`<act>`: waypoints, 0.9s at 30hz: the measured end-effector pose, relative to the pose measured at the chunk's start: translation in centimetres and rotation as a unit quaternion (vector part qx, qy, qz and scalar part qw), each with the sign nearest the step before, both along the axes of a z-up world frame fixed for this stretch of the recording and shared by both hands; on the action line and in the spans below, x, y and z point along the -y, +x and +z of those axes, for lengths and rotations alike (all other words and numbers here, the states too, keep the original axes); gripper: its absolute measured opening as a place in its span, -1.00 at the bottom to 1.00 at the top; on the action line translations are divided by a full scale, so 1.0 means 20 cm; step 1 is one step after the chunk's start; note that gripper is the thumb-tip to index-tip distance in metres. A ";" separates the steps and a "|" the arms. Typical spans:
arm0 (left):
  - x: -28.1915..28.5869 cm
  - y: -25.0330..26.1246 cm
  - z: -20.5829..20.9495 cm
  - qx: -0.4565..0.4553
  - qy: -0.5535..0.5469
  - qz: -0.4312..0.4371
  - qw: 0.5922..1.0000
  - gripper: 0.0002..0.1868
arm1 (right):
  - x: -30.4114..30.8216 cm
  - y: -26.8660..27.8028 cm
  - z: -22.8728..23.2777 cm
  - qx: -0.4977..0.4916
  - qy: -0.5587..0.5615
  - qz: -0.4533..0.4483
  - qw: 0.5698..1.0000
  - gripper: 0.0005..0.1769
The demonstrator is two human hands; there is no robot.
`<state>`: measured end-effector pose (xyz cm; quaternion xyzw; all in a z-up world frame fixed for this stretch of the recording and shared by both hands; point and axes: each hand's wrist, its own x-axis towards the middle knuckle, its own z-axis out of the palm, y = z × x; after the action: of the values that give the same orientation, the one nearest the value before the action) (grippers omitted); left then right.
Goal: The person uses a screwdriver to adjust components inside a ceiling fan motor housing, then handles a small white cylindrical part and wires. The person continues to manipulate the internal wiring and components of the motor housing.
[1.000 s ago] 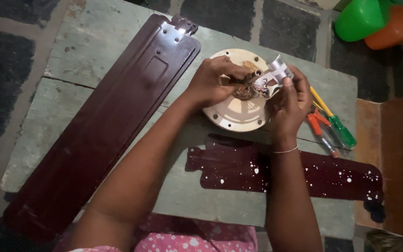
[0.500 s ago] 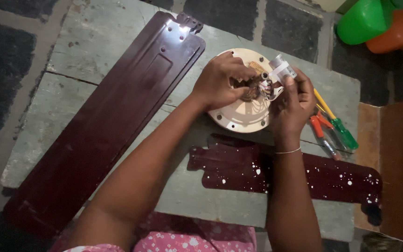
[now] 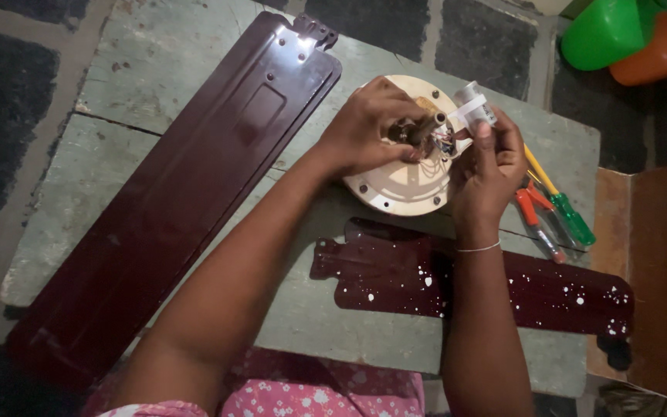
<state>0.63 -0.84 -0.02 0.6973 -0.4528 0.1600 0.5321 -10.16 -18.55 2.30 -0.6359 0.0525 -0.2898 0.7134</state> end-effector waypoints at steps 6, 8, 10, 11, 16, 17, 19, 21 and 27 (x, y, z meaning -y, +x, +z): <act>-0.02 -0.04 0.00 -0.058 0.015 0.032 0.998 -0.64 | 0.03 0.01 -0.02 0.011 0.044 0.009 0.999 -0.64; -0.02 -0.05 0.00 -0.120 0.011 0.018 0.993 -0.65 | 0.04 0.01 -0.04 0.002 0.031 -0.016 0.999 -0.63; -0.01 -0.05 0.01 -0.115 -0.005 0.012 0.993 -0.64 | 0.05 0.01 -0.05 0.008 -0.004 -0.037 0.999 -0.63; -0.01 -0.05 0.01 -0.080 -0.020 0.014 0.997 -0.63 | 0.05 0.01 -0.06 0.018 -0.032 -0.045 0.998 -0.63; -0.02 -0.05 0.03 -0.035 -0.024 -0.003 0.999 -0.53 | 0.06 0.02 -0.10 0.060 -0.100 -0.068 0.991 -0.64; -0.01 -0.04 0.02 -0.018 -0.018 0.002 1.000 -0.52 | 0.06 0.02 -0.10 0.057 -0.095 -0.067 0.992 -0.65; -0.01 -0.04 0.01 -0.011 -0.018 -0.002 1.000 -0.52 | 0.06 0.01 -0.11 0.058 -0.090 -0.072 0.992 -0.66; -0.03 -0.03 0.01 -0.029 -0.030 -0.014 0.999 -0.50 | 0.05 0.02 -0.10 0.064 -0.091 -0.080 0.991 -0.69; -0.05 -0.03 0.00 -0.009 -0.042 -0.048 0.998 -0.50 | 0.02 0.01 -0.10 0.123 -0.120 -0.053 0.984 -0.76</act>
<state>-0.03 0.17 0.01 0.6534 -0.4736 0.1471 0.5719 -9.93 -18.86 0.24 -0.6727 -0.0366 -0.4073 0.6167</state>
